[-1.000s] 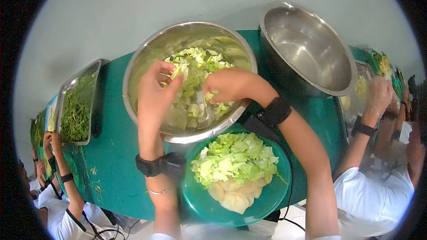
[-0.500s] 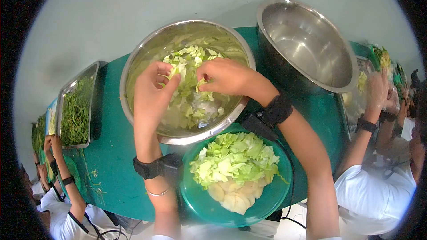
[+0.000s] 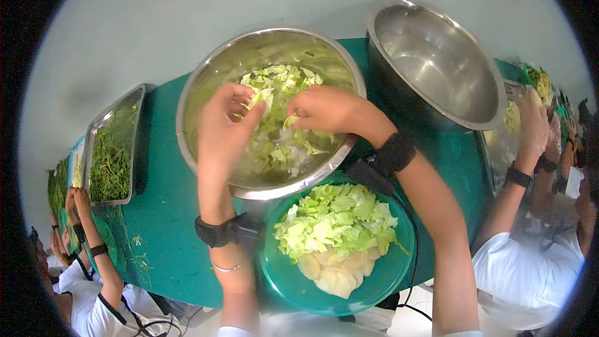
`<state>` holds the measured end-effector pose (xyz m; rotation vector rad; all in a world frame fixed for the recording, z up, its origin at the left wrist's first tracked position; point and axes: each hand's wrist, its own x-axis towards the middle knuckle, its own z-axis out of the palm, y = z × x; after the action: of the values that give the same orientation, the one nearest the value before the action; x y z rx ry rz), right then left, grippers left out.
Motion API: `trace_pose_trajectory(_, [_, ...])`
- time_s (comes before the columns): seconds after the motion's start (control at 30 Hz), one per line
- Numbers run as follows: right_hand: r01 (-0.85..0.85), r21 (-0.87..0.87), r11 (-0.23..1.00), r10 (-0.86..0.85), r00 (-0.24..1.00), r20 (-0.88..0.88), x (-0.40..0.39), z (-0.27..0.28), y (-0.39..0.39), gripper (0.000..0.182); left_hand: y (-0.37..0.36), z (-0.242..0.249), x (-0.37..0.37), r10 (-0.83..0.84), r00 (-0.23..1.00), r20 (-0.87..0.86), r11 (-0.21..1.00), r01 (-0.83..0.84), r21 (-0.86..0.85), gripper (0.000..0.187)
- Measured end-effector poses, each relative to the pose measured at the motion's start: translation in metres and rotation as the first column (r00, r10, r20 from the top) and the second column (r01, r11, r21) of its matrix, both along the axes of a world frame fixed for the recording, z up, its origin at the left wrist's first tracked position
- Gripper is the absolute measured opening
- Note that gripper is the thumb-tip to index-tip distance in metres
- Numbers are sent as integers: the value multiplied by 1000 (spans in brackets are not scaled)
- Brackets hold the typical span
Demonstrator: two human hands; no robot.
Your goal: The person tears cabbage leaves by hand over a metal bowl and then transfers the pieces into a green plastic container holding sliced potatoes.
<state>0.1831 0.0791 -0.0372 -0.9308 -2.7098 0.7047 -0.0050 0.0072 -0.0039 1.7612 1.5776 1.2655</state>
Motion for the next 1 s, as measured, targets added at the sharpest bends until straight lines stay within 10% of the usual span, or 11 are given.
trace_pose_trajectory(0.37, [59,-38,998,-61,998,-32,1,3,-4,22,-3,-1,2,-11,999,33,1000,11,27,21])
trace_pose_trajectory(0.47, [45,82,996,-20,959,-283,6,-12,0,20,-3,0,2,-16,999,36,999,14,33,21])
trace_pose_trajectory(1.0, [15,-120,993,19,961,276,0,5,-7,23,-1,-2,1,-6,1000,-14,999,6,37,22])
